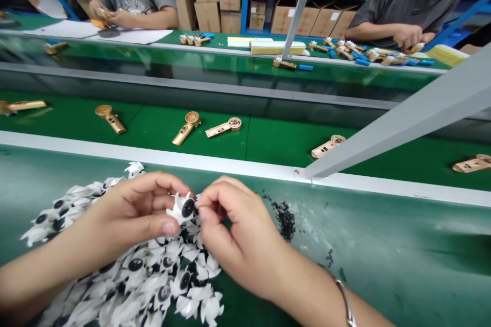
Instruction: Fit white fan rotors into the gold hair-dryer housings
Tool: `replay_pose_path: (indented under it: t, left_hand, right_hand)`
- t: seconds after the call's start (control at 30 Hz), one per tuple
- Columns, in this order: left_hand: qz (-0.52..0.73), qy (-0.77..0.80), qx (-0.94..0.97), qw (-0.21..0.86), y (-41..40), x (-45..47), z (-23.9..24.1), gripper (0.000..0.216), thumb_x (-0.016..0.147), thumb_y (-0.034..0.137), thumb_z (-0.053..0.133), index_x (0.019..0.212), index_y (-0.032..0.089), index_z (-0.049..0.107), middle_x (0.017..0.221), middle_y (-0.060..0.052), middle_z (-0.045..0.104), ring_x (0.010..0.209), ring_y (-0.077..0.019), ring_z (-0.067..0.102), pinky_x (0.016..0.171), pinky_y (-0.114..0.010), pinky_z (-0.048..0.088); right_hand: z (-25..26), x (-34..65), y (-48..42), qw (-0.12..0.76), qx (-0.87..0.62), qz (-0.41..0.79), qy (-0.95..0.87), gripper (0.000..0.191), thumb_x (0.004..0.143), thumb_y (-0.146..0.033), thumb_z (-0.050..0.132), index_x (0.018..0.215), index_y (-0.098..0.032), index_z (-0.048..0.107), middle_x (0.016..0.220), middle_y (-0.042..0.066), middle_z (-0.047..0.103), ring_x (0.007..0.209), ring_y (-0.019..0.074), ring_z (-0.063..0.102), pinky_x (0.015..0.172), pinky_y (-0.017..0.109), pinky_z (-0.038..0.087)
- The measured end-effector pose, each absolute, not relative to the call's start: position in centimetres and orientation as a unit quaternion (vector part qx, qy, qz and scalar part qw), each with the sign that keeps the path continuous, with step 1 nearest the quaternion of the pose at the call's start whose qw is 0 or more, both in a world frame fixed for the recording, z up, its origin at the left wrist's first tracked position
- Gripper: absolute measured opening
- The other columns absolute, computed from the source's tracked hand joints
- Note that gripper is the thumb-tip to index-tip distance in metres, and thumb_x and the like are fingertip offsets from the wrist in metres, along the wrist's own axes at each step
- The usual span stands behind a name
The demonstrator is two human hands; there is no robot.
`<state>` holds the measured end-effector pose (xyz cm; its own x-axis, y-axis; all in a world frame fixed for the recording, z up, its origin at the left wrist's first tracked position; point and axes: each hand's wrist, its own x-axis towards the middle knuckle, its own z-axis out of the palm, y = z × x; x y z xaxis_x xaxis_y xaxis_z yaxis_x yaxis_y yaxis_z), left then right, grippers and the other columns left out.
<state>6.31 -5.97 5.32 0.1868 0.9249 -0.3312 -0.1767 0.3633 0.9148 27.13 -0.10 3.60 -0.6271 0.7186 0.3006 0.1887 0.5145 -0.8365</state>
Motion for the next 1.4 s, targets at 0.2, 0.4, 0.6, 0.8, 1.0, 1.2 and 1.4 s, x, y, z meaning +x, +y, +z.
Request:
replay_pose_path:
  t: [0.2, 0.4, 0.6, 0.8, 1.0, 1.2, 1.4]
  left_hand:
    - [0.475, 0.43, 0.338, 0.689, -6.2, 6.9, 5.6, 0.028, 0.077, 0.006, 0.079, 0.092, 0.02, 0.06, 0.075, 0.006, 0.074, 0.069, -0.0058, 0.071, 0.063, -0.01, 0.055]
    - [0.489, 0.453, 0.347, 0.66, -6.3, 7.4, 5.5, 0.027, 0.076, 0.007, 0.081, 0.088, 0.02, 0.06, 0.076, 0.004, 0.073, 0.069, -0.0073, 0.071, 0.065, -0.014, 0.055]
    - [0.525, 0.498, 0.37, 0.583, -6.5, 6.4, 5.3, 0.024, 0.078, 0.015, 0.081, 0.085, 0.02, 0.059, 0.079, 0.004, 0.073, 0.07, -0.0059, 0.068, 0.065, -0.012, 0.054]
    - [0.56, 0.533, 0.372, 0.514, -6.4, 3.1, 5.8, 0.022, 0.082, 0.024, 0.079, 0.096, 0.024, 0.062, 0.089, 0.004, 0.072, 0.086, -0.0127, 0.073, 0.08, -0.019, 0.059]
    - [0.553, 0.556, 0.349, 0.513, -7.1, 1.6, 6.1, 0.031, 0.081, 0.029, 0.08, 0.108, 0.028, 0.067, 0.091, 0.003, 0.073, 0.088, -0.0134, 0.075, 0.078, -0.015, 0.058]
    - [0.567, 0.567, 0.387, 0.456, -6.8, 1.5, 6.5, 0.027, 0.08, 0.017, 0.08, 0.105, 0.026, 0.073, 0.083, 0.003, 0.074, 0.073, -0.0061, 0.069, 0.067, -0.008, 0.055]
    - [0.517, 0.553, 0.473, 0.451, -6.8, 3.6, 6.3, 0.036, 0.076, 0.015, 0.082, 0.108, 0.03, 0.077, 0.102, -0.002, 0.076, 0.087, -0.0136, 0.072, 0.072, -0.016, 0.06]
  right_hand:
    - [4.7, 25.2, -0.5, 0.357, -0.27, 0.438, -0.779, 0.01, 0.091, -0.011, 0.054, 0.086, -0.019, 0.058, 0.079, -0.003, 0.059, 0.071, 0.0085, 0.054, 0.064, 0.021, 0.044]
    - [4.5, 25.5, -1.0, 0.382, -0.274, 0.385, -0.794, 0.01, 0.089, -0.009, 0.057, 0.087, -0.017, 0.062, 0.079, -0.001, 0.062, 0.072, 0.0095, 0.058, 0.065, 0.022, 0.047]
    - [3.8, 25.4, 0.1, 0.402, -0.139, 0.261, -0.866, 0.029, 0.087, -0.008, 0.055, 0.114, -0.012, 0.066, 0.102, 0.011, 0.07, 0.097, 0.0207, 0.064, 0.089, 0.037, 0.055]
    - [0.0, 18.9, 12.8, 0.24, -0.357, 0.241, -0.87, 0.039, 0.087, -0.014, 0.064, 0.126, -0.01, 0.06, 0.132, 0.02, 0.058, 0.126, 0.0322, 0.052, 0.108, 0.052, 0.042]
    - [-1.4, 15.6, 19.4, 0.169, -0.361, 0.265, -0.878, 0.025, 0.092, -0.031, 0.066, 0.112, -0.016, 0.065, 0.117, 0.008, 0.065, 0.105, 0.0227, 0.064, 0.092, 0.046, 0.053]
    - [2.4, 21.0, 11.3, 0.237, -0.302, 0.365, -0.848, 0.045, 0.08, -0.019, 0.071, 0.123, -0.022, 0.059, 0.111, 0.007, 0.065, 0.096, 0.0196, 0.068, 0.086, 0.034, 0.056]
    - [5.1, 24.0, 2.7, 0.274, -0.251, 0.538, -0.757, 0.042, 0.076, -0.023, 0.082, 0.111, -0.027, 0.059, 0.105, 0.002, 0.071, 0.093, 0.0195, 0.072, 0.081, 0.031, 0.06]
